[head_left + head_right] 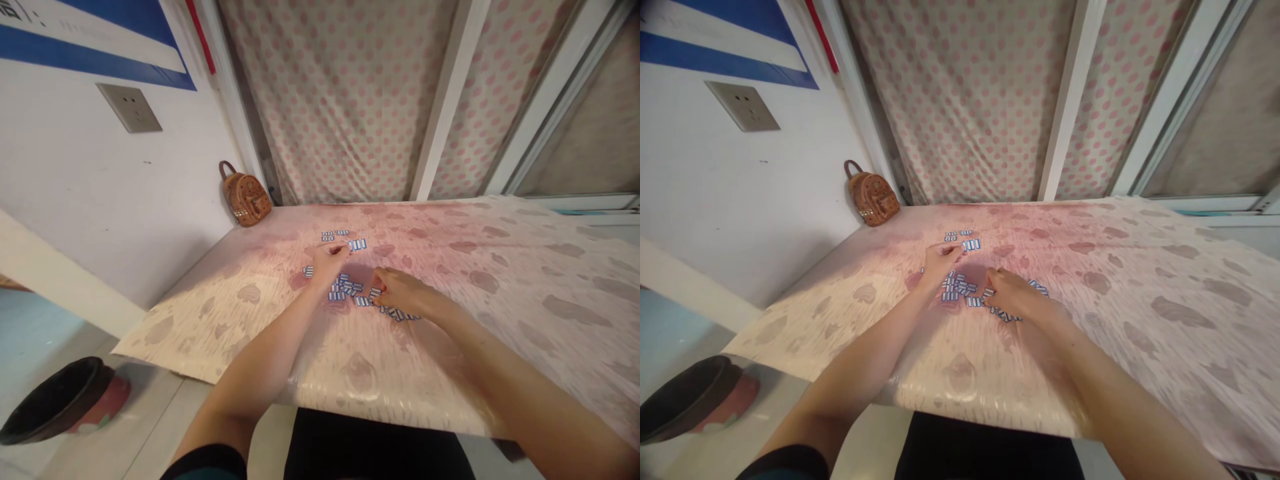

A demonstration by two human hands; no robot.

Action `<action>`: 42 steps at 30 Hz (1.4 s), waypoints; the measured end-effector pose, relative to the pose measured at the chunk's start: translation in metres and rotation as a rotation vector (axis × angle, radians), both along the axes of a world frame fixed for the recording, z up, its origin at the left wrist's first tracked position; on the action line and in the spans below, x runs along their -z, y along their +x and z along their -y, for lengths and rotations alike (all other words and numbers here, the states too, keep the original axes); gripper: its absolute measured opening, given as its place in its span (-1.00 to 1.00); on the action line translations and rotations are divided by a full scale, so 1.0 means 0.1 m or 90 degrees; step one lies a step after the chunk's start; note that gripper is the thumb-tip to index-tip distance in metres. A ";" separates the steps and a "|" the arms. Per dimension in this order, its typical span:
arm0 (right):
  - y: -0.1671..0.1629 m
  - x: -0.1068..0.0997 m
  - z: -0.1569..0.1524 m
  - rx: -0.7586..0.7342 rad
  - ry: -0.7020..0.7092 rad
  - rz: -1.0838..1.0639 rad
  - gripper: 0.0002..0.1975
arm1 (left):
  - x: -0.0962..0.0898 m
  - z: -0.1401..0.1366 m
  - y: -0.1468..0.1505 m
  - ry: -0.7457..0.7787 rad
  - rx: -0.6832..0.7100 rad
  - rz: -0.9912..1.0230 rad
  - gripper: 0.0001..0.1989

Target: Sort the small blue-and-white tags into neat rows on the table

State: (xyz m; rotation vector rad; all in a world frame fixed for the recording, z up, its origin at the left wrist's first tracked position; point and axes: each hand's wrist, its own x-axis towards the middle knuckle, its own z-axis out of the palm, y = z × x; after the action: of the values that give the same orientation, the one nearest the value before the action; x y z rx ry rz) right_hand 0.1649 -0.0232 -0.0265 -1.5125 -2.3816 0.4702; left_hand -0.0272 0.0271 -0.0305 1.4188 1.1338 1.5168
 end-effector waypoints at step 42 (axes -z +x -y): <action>-0.07 -0.16 -0.04 0.190 0.099 -0.454 -0.82 | -0.14 0.28 0.21 -0.051 0.088 -0.074 -0.79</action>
State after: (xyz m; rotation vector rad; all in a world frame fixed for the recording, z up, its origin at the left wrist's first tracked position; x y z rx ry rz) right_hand 0.1575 -0.0191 -0.0109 -1.3083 -1.5843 0.6090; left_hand -0.0066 -0.0011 -0.0167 1.5154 1.1275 1.2930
